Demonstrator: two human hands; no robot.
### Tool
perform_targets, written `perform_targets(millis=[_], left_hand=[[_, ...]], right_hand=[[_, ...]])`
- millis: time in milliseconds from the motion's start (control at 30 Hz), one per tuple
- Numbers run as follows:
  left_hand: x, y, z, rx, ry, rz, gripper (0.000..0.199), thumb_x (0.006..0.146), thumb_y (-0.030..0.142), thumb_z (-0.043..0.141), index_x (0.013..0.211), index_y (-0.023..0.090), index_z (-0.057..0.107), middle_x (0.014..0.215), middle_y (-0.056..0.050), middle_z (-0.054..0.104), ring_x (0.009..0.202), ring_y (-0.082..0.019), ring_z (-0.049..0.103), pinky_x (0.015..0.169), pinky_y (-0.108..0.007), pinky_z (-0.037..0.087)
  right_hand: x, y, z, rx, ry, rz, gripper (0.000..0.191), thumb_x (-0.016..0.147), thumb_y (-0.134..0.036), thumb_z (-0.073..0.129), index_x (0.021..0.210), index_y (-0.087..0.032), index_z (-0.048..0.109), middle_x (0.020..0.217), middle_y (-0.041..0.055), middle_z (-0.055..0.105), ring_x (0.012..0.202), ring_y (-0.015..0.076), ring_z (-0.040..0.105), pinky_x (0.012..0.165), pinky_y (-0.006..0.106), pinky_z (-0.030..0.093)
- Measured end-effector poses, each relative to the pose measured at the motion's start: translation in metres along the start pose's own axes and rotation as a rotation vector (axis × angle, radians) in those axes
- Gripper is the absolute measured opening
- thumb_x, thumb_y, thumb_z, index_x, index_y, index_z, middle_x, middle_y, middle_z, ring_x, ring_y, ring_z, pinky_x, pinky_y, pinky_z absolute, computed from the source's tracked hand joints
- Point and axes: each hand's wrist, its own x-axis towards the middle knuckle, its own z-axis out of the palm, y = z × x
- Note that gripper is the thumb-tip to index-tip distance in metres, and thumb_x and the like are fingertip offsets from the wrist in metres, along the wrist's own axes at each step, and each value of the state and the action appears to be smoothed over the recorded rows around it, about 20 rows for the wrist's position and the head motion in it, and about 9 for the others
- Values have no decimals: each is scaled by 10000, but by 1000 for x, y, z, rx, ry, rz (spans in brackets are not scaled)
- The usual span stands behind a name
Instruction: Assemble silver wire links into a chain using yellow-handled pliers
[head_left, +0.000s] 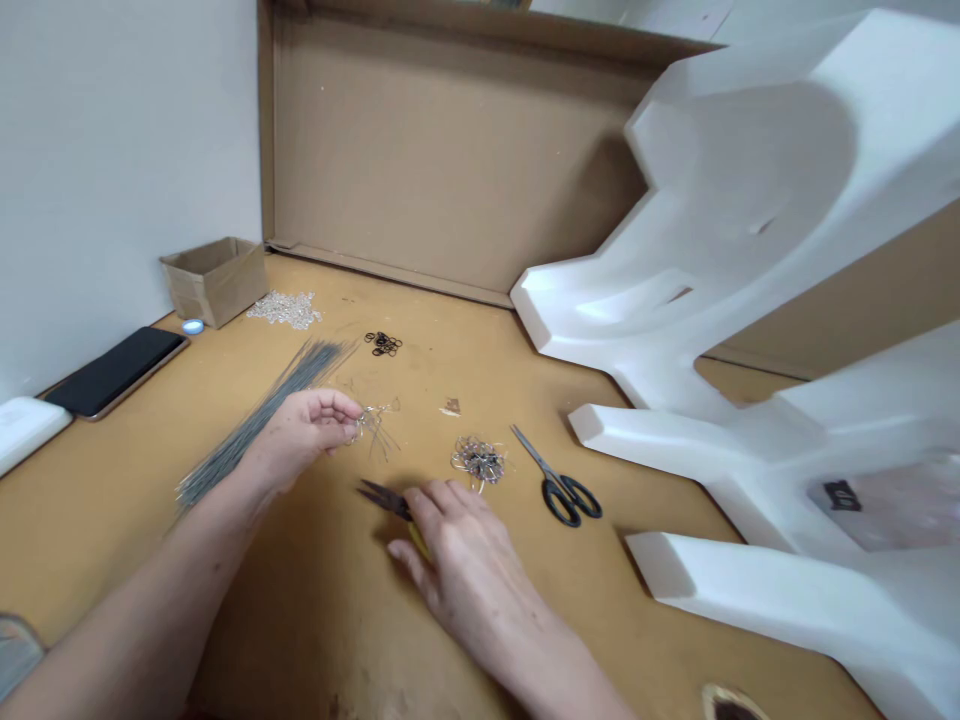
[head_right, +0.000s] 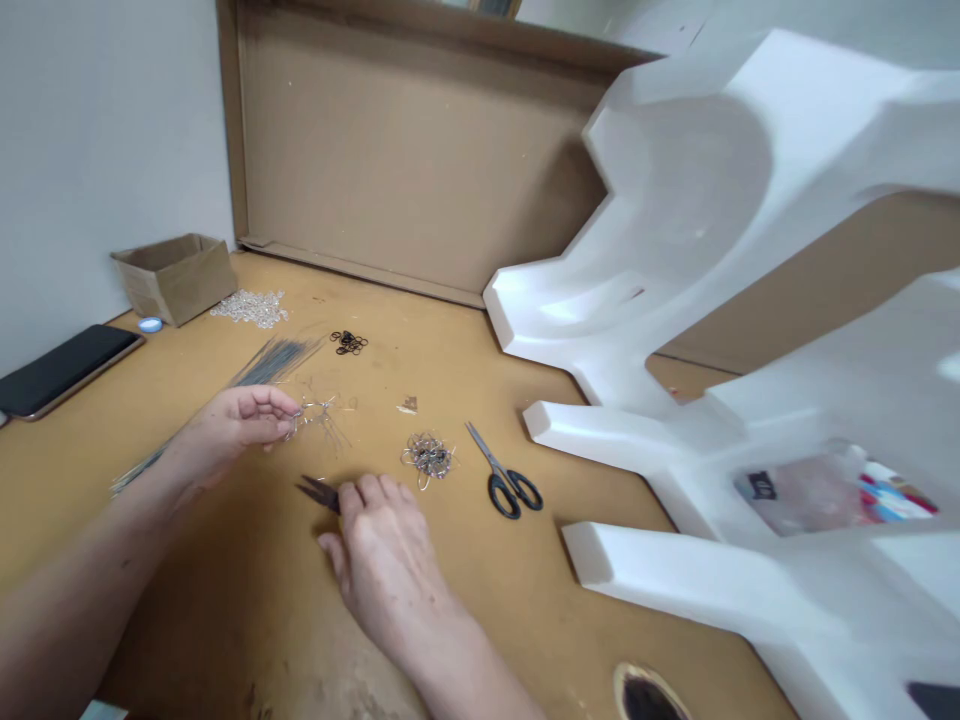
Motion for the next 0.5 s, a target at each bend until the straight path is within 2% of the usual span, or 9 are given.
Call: perform_targets(millis=[100, 233, 400, 500], left_hand=[[1, -3, 0, -25, -5, 36, 157, 510, 138, 644, 659, 136, 596, 548, 33, 557, 521, -73, 468, 491, -200, 359], [0, -3, 1, -39, -11, 51, 167, 505, 150, 653, 663, 137, 604, 555, 32, 556, 527, -73, 468, 498, -203, 363], [0, -4, 2, -70, -41, 43, 213, 464, 149, 669, 667, 139, 607, 599, 23, 582, 574, -78, 497, 563, -208, 390], [-1, -6, 4, -29, -43, 59, 216, 460, 148, 664, 666, 141, 601, 587, 29, 573, 585, -82, 500, 608, -218, 405]], right_hand=[[1, -7, 11, 142, -88, -10, 178, 747, -204, 562, 914, -142, 557, 895, 95, 586, 824, 217, 520, 739, 357, 436], [1, -13, 22, 230, -134, -2, 239, 748, -199, 565, 980, -146, 534, 951, 101, 559, 906, 226, 503, 812, 391, 431], [1, -16, 24, 244, -161, 2, 344, 721, -266, 628, 1024, -133, 533, 1018, 127, 535, 975, 254, 477, 854, 408, 412], [4, -11, 24, 300, -106, -6, 293, 728, -312, 626, 972, -166, 556, 998, 109, 556, 958, 250, 486, 835, 419, 400]])
